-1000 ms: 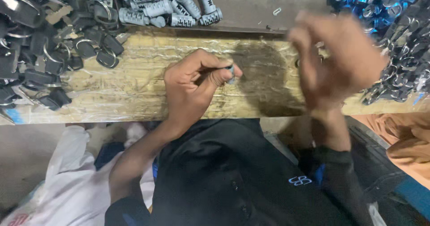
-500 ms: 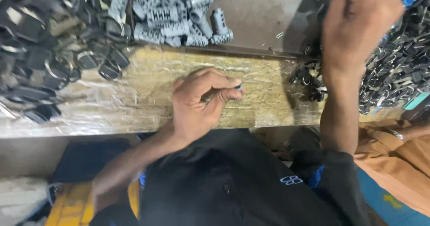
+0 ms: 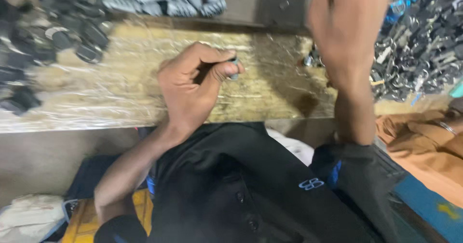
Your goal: The person sits at a workbench assembling lock cylinders. They pick up small lock plugs and pin components, insert pins into the plug by hand, press components together, and place finished assemblies aside while reaching for new parts from the piles on the bench.
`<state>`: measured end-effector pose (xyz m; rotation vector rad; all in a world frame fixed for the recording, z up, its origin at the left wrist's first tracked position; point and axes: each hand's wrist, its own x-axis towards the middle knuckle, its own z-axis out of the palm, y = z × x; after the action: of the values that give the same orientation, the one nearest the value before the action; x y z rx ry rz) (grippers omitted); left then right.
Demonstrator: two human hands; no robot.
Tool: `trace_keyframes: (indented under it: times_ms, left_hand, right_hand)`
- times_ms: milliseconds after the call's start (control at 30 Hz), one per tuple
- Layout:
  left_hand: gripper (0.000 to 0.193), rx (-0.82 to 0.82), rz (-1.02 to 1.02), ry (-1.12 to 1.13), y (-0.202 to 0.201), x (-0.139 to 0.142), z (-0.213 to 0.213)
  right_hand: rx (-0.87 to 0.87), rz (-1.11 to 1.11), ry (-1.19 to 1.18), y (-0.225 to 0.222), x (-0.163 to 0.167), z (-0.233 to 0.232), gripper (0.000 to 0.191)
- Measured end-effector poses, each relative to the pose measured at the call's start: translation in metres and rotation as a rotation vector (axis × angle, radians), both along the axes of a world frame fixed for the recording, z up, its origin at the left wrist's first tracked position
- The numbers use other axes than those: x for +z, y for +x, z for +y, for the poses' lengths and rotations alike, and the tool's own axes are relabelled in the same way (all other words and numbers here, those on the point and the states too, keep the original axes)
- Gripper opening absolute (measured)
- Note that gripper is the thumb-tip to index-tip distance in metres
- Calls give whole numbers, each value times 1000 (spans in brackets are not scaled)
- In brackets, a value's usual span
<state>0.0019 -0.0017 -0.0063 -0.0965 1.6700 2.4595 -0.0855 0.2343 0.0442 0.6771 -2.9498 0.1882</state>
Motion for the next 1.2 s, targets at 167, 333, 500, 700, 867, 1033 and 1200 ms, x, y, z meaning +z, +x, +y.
trace_keyframes:
  times_ms: [167, 333, 500, 700, 867, 1033, 1200]
  left_hand:
    - [6, -74, 238, -219, 16, 13, 9]
    - [9, -267, 245, -156, 10, 42, 25]
    - [14, -703, -279, 227, 5, 29, 14]
    - [16, -807, -374, -13, 18, 15, 19]
    - [14, -423, -242, 185, 20, 37, 51]
    - [15, -201, 116, -163, 34, 18, 45]
    - [14, -152, 200, -411, 25, -5, 21]
  right_hand:
    - [159, -355, -533, 100, 42, -15, 20]
    - [-87, -191, -738, 137, 31, -24, 18]
    - [74, -337, -904, 154, 24, -10, 34]
    - [115, -21, -648, 178, -14, -11, 40]
    - [132, 307, -521, 162, -31, -12, 30]
    - [-9, -245, -656, 141, 0, 5, 21]
    - [-635, -17, -312, 125, -7, 12, 8]
